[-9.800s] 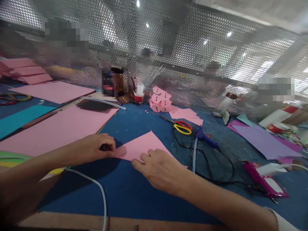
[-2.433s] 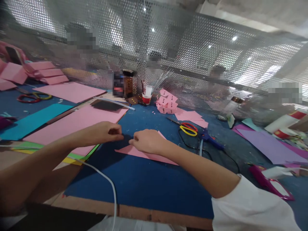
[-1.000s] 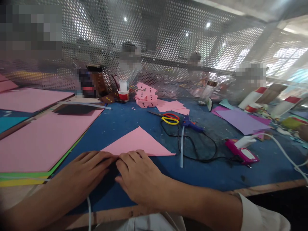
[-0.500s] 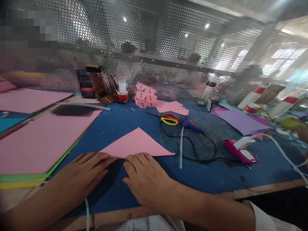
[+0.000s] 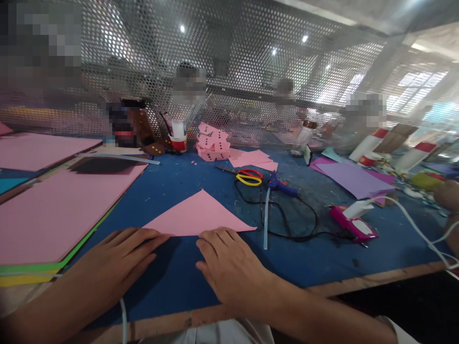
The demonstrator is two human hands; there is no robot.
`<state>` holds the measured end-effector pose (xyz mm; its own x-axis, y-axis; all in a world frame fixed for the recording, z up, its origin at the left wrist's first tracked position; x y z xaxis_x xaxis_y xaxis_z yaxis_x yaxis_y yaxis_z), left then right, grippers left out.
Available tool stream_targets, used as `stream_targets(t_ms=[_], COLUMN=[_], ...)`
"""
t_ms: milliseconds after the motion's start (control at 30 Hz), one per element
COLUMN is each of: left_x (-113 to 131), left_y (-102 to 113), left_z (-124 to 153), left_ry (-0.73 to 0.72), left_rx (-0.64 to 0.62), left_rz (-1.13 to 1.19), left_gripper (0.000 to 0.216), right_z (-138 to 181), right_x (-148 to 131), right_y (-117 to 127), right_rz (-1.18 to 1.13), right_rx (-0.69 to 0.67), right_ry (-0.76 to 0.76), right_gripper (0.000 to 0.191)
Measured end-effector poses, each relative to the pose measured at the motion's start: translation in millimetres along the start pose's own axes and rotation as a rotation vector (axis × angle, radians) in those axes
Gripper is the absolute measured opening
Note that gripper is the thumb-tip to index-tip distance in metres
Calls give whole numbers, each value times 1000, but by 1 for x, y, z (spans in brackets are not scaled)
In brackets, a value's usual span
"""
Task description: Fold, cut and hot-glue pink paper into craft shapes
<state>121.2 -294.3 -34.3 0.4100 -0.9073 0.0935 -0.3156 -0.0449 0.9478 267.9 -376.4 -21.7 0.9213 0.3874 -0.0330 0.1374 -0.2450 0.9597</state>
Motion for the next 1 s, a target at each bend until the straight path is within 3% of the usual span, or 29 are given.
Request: stream_targets(t_ms=[600, 1000], left_x=[-3, -8], left_y=[0, -7], left_z=[2, 5], left_ry=[-12, -6], left_rx=[9, -5], left_rz=[6, -26], left_gripper=[36, 37], right_z=[25, 46], right_x=[25, 48], right_y=[12, 24], right_rz=[-35, 37], right_rx=[18, 152], right_ry=[-119, -166], right_gripper=[29, 27])
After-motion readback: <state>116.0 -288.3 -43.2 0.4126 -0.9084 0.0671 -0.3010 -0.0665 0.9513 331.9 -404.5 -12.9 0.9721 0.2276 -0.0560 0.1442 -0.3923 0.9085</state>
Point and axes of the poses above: each hand's wrist, its own z-axis away from the middle knuckle, its own y-axis out of the back of the hand, x = y × z, the point moved 9 cm from there along -z, towards the middle knuckle, and after that the axes turned 5 degrees about z, right-handed, at the moved point
